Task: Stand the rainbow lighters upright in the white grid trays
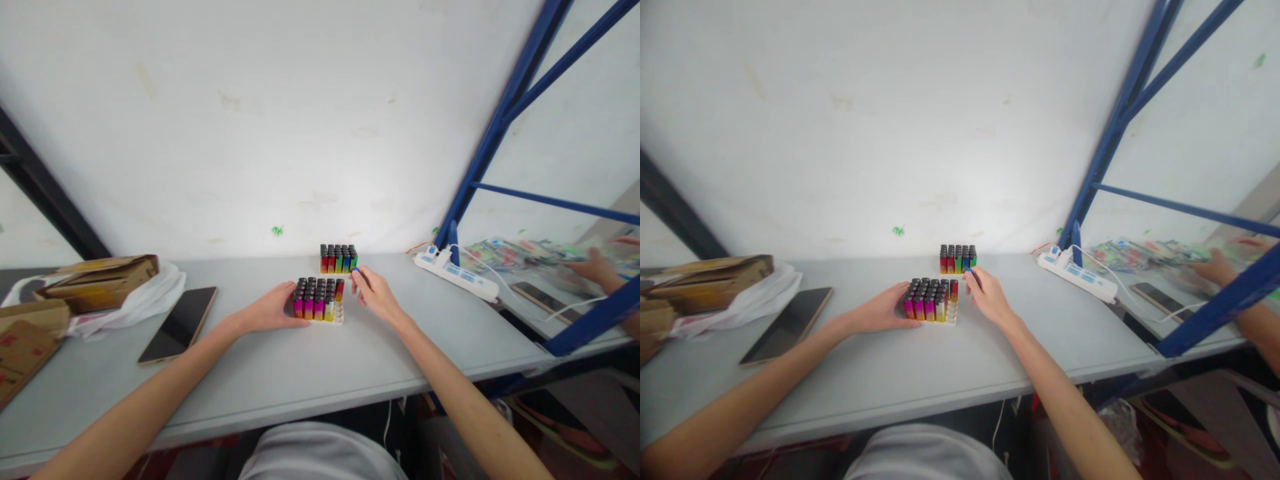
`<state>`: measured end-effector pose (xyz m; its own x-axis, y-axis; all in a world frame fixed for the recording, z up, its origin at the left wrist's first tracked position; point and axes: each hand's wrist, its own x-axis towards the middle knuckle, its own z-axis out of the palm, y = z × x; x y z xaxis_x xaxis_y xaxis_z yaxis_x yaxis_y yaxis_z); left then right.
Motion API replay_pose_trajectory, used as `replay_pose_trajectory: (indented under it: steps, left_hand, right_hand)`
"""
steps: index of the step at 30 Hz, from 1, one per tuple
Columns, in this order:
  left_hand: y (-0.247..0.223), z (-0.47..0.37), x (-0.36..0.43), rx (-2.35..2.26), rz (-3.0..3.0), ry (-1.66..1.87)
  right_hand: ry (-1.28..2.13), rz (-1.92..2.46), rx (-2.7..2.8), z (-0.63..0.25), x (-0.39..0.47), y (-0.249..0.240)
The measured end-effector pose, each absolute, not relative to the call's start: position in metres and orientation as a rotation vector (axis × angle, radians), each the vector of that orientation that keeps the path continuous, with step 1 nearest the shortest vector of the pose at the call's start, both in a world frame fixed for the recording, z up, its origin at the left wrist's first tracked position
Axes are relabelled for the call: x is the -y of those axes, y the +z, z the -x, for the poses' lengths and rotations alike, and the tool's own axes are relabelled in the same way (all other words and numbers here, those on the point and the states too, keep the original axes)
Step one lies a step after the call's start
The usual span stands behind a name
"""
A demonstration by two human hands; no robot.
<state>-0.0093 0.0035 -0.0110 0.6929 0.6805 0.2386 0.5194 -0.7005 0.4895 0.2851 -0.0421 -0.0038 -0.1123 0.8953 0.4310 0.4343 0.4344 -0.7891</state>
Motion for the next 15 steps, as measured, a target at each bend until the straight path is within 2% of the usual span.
replay_pose_trajectory:
  steps: [5, 15]
  left_hand:
    - [-0.0139, 0.0100, -0.0056, -0.918, -2.508, 0.579]
    - [-0.0120, 0.0097, -0.0044, -0.886, -2.502, 0.607]
  right_hand:
    - [0.307, 1.116, 2.006, -0.2856, 0.0475, 0.0006]
    - [0.301, 1.133, 2.109, -0.2868, 0.0464, -0.0022]
